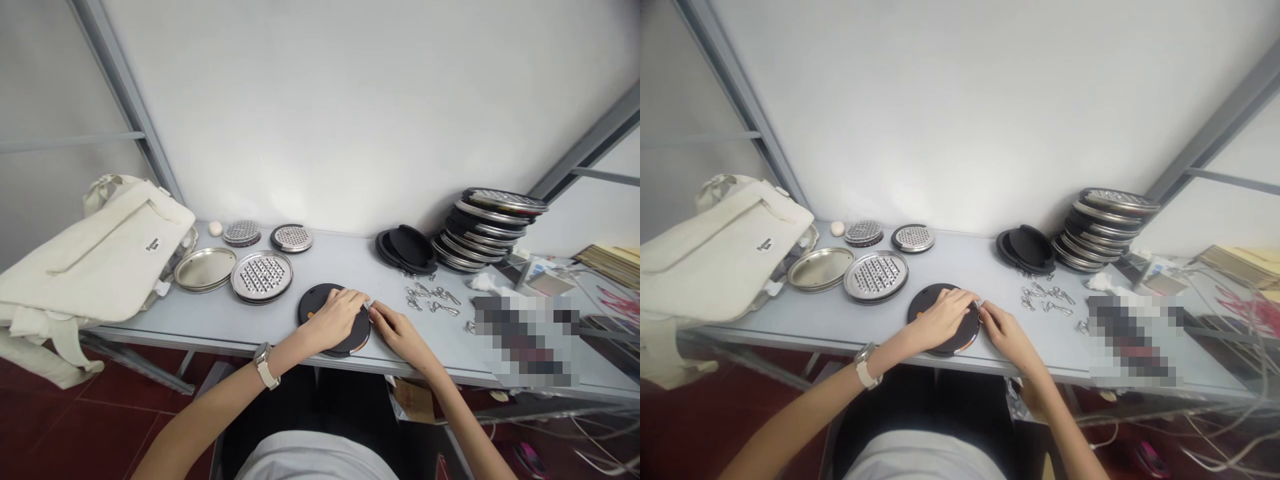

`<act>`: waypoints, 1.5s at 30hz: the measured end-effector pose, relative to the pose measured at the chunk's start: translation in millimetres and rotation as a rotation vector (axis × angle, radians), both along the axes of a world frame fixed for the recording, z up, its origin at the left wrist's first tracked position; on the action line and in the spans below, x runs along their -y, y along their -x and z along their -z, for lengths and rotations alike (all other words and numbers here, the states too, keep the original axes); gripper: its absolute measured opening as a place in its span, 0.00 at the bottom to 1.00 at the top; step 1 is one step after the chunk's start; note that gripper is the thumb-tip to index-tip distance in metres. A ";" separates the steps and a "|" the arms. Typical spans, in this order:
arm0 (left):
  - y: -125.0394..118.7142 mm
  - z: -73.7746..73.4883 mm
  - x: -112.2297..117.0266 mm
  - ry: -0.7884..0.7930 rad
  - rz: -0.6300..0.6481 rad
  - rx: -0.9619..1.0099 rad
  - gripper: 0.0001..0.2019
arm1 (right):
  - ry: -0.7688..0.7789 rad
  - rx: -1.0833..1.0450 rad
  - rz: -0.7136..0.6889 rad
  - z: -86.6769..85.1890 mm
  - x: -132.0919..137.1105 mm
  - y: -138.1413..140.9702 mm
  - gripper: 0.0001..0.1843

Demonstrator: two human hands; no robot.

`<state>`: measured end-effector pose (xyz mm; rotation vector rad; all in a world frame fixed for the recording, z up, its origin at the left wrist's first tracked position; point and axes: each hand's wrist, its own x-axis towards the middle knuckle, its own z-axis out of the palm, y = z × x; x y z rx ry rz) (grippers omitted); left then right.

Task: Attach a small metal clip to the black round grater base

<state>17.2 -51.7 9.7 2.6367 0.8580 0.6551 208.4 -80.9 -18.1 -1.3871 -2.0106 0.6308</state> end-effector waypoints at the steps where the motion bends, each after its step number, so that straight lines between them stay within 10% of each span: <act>1: -0.1 0.0 0.0 0.002 -0.001 -0.003 0.16 | -0.003 0.004 0.001 -0.1 -0.2 0.1 0.17; 45: -0.2 0.8 -0.6 0.034 0.051 0.070 0.18 | 0.030 -0.077 -0.017 2.2 1.2 -1.2 0.15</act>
